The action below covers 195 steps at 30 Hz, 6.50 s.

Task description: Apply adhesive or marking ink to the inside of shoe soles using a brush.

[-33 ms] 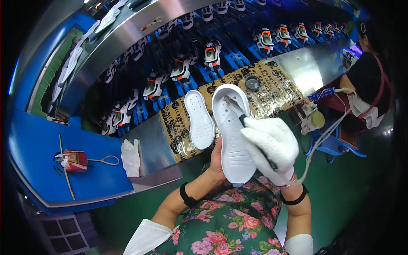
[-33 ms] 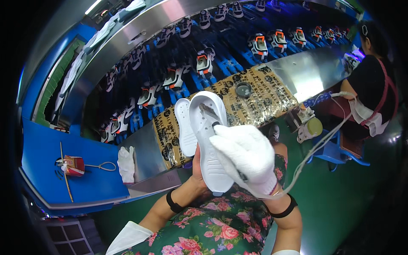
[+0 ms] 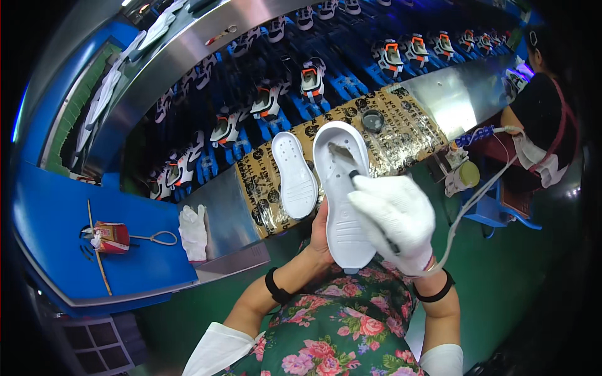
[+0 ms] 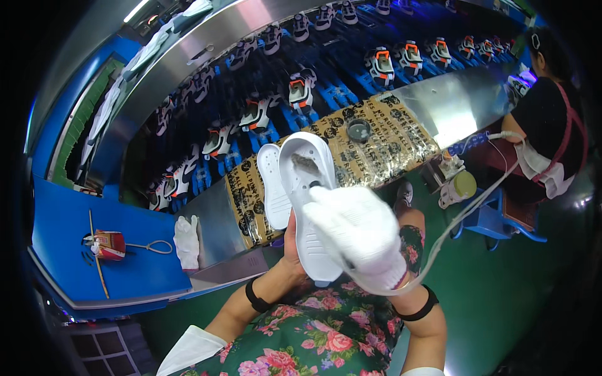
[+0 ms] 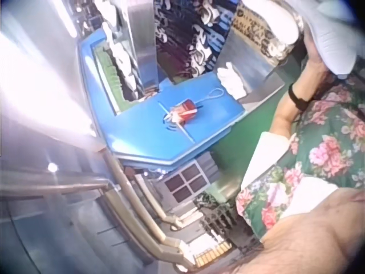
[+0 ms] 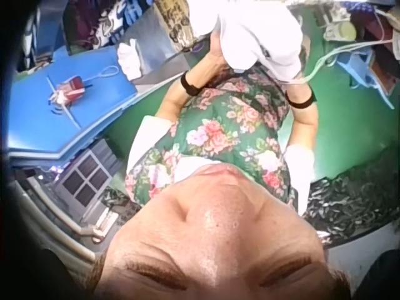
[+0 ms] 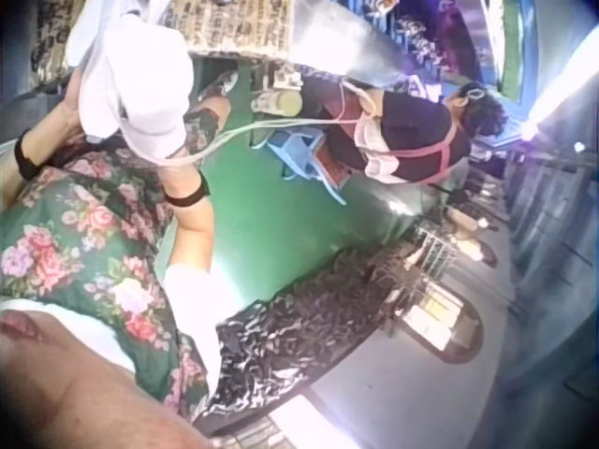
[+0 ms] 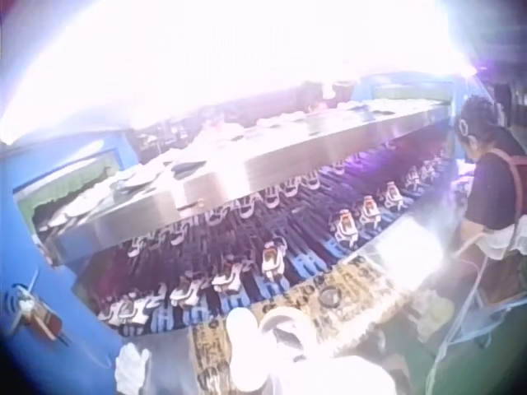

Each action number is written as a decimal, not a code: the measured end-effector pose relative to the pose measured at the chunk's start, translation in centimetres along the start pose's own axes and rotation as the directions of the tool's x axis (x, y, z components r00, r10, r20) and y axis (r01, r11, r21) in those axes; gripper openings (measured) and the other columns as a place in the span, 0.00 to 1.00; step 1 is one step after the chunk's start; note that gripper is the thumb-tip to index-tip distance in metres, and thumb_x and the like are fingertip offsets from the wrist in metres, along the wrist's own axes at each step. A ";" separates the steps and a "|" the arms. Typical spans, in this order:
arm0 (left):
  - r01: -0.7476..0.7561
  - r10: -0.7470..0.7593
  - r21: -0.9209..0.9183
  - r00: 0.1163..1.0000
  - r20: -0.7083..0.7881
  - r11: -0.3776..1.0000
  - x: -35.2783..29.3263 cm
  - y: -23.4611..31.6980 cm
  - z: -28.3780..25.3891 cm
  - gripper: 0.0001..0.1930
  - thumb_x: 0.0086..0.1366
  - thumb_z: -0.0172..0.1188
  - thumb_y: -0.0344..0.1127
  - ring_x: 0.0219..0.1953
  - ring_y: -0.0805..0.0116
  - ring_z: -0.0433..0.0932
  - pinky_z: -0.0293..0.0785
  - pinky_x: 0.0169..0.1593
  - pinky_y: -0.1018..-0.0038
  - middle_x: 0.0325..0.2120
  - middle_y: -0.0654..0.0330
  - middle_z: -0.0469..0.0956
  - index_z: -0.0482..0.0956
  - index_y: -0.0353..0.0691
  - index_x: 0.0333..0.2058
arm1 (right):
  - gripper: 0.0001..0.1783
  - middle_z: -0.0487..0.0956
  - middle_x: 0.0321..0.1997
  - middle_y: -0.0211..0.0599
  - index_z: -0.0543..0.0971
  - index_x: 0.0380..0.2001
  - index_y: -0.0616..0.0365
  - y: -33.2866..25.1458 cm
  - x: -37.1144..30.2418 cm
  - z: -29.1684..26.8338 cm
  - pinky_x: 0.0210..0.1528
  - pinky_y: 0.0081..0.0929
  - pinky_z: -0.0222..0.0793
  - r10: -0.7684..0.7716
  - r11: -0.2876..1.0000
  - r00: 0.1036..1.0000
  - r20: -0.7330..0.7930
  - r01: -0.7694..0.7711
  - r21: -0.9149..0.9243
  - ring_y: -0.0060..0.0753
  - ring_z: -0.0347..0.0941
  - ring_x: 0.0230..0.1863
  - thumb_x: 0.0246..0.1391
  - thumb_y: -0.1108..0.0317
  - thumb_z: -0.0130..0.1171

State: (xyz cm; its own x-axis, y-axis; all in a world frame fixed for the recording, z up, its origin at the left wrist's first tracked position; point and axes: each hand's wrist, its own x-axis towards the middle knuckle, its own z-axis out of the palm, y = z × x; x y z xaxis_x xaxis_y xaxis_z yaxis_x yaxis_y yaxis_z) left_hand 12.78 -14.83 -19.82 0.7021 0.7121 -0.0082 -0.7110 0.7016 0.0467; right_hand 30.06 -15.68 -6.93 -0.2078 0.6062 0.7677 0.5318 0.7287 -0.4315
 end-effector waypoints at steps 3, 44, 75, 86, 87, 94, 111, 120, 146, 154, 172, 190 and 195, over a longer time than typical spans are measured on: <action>0.004 0.001 0.099 0.999 -0.049 0.995 0.9 0.4 0.3 0.40 0.68 0.48 0.65 0.65 0.50 0.66 0.60 0.69 0.51 0.66 0.49 0.62 0.55 0.43 0.69 | 0.19 0.83 0.43 0.45 0.83 0.40 0.61 0.1 -0.9 0.9 0.41 0.36 0.75 -0.038 0.998 0.999 0.030 0.037 0.050 0.46 0.80 0.39 0.39 0.80 0.67; 0.068 -0.077 0.155 0.996 0.049 0.986 5.6 5.0 2.6 0.53 0.57 0.52 0.76 0.56 0.37 0.72 0.72 0.56 0.40 0.62 0.47 0.64 0.54 0.38 0.68 | 0.14 0.84 0.39 0.38 0.85 0.35 0.55 2.0 -5.3 1.7 0.39 0.30 0.76 0.005 0.892 0.997 0.073 -0.038 0.451 0.40 0.81 0.37 0.41 0.77 0.70; 0.399 -0.455 0.625 0.887 -0.077 0.671 7.9 9.4 5.8 0.48 0.59 0.58 0.61 0.50 0.32 0.76 0.77 0.53 0.52 0.59 0.25 0.61 0.54 0.37 0.69 | 0.19 0.82 0.44 0.44 0.82 0.36 0.63 2.2 -6.3 1.1 0.39 0.33 0.78 -0.179 0.972 0.974 0.142 0.153 0.180 0.43 0.80 0.38 0.33 0.76 0.65; 0.361 -0.486 0.613 0.873 0.044 0.703 8.0 9.7 5.1 0.42 0.59 0.59 0.51 0.52 0.32 0.75 0.77 0.55 0.53 0.58 0.32 0.67 0.57 0.31 0.66 | 0.16 0.84 0.41 0.43 0.83 0.36 0.58 2.5 -5.7 1.4 0.37 0.33 0.76 -0.055 0.949 0.997 0.052 0.036 0.314 0.43 0.80 0.35 0.38 0.78 0.69; 0.360 -0.486 0.612 0.873 0.046 0.704 8.1 9.4 5.1 0.42 0.59 0.59 0.51 0.52 0.32 0.75 0.77 0.55 0.53 0.58 0.32 0.67 0.57 0.31 0.66 | 0.15 0.83 0.42 0.43 0.83 0.36 0.58 2.1 -6.3 1.2 0.38 0.33 0.76 -0.092 0.954 0.985 0.149 0.044 0.298 0.42 0.80 0.35 0.40 0.78 0.69; 0.233 -0.361 0.718 0.932 0.027 0.656 8.3 9.2 4.9 0.53 0.53 0.62 0.66 0.46 0.40 0.79 0.81 0.48 0.56 0.55 0.29 0.65 0.56 0.32 0.67 | 0.13 0.84 0.39 0.42 0.82 0.34 0.61 2.0 -5.7 2.2 0.38 0.29 0.72 0.172 0.906 0.984 0.048 -0.177 0.384 0.38 0.79 0.35 0.41 0.81 0.69; 0.289 -0.263 0.179 0.952 -0.158 0.940 6.0 5.2 0.6 0.36 0.72 0.39 0.62 0.51 0.37 0.77 0.76 0.52 0.44 0.56 0.40 0.72 0.60 0.41 0.67 | 0.11 0.83 0.37 0.40 0.84 0.35 0.59 8.4 -2.9 -1.1 0.41 0.29 0.75 0.257 0.930 0.966 0.034 -0.257 0.265 0.38 0.80 0.37 0.45 0.79 0.67; 0.118 -0.060 0.222 0.966 -0.253 0.968 6.9 5.1 3.1 0.31 0.73 0.40 0.55 0.57 0.44 0.74 0.71 0.58 0.44 0.57 0.39 0.71 0.61 0.40 0.67 | 0.11 0.84 0.37 0.41 0.84 0.35 0.59 5.9 -3.2 -1.6 0.42 0.30 0.76 0.182 0.900 0.980 0.079 -0.199 0.388 0.38 0.81 0.38 0.44 0.79 0.69; -0.562 0.563 0.757 0.763 0.318 0.333 20.5 18.6 27.5 0.22 0.69 0.54 0.41 0.46 0.56 0.79 0.77 0.47 0.69 0.46 0.46 0.76 0.70 0.29 0.54 | 0.10 0.82 0.42 0.46 0.80 0.39 0.62 15.1 -9.0 3.3 0.30 0.18 0.73 0.876 -0.198 0.424 0.229 -0.118 0.973 0.33 0.79 0.36 0.54 0.83 0.58; -0.140 0.440 0.693 0.680 0.587 -0.707 22.7 28.4 29.2 0.12 0.63 0.59 0.40 0.26 0.78 0.74 0.68 0.32 0.80 0.23 0.65 0.79 0.84 0.36 0.33 | 0.10 0.81 0.46 0.41 0.80 0.42 0.63 22.4 -5.9 6.0 0.36 0.19 0.71 0.848 -0.076 0.516 0.119 -0.103 0.992 0.27 0.75 0.40 0.56 0.79 0.59; 0.298 0.102 0.010 0.295 0.950 -0.955 23.2 24.3 26.2 0.08 0.60 0.63 0.41 0.26 0.68 0.78 0.73 0.31 0.71 0.32 0.66 0.78 0.86 0.48 0.35 | 0.11 0.83 0.44 0.41 0.81 0.43 0.66 23.0 -5.7 6.8 0.39 0.18 0.74 0.870 -0.049 0.485 0.084 -0.085 0.995 0.24 0.77 0.35 0.55 0.81 0.60; 0.280 0.048 -0.050 0.332 0.942 -0.959 23.2 23.9 26.0 0.10 0.60 0.64 0.46 0.31 0.66 0.79 0.70 0.36 0.68 0.25 0.66 0.81 0.86 0.49 0.35 | 0.11 0.83 0.44 0.44 0.81 0.43 0.67 23.3 -5.9 6.8 0.38 0.19 0.74 0.869 -0.028 0.491 0.058 -0.068 0.997 0.25 0.76 0.34 0.56 0.81 0.59; 0.423 0.027 -0.129 0.343 0.939 -0.897 23.0 22.7 22.9 0.22 0.60 0.63 0.48 0.54 0.60 0.72 0.60 0.59 0.61 0.49 0.61 0.77 0.79 0.51 0.52 | 0.11 0.82 0.47 0.46 0.80 0.43 0.67 23.7 -5.8 7.3 0.38 0.19 0.76 0.862 -0.033 0.505 0.040 -0.024 0.999 0.28 0.78 0.37 0.56 0.83 0.58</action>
State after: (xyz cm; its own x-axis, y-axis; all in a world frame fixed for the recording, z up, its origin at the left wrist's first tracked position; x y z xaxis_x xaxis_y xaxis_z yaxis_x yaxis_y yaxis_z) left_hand 13.69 16.79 3.93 0.2587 0.2378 0.9362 0.9298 -0.3242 -0.1746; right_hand 37.90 0.40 -25.10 0.3203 0.9473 -0.0033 -0.8329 0.2800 -0.4773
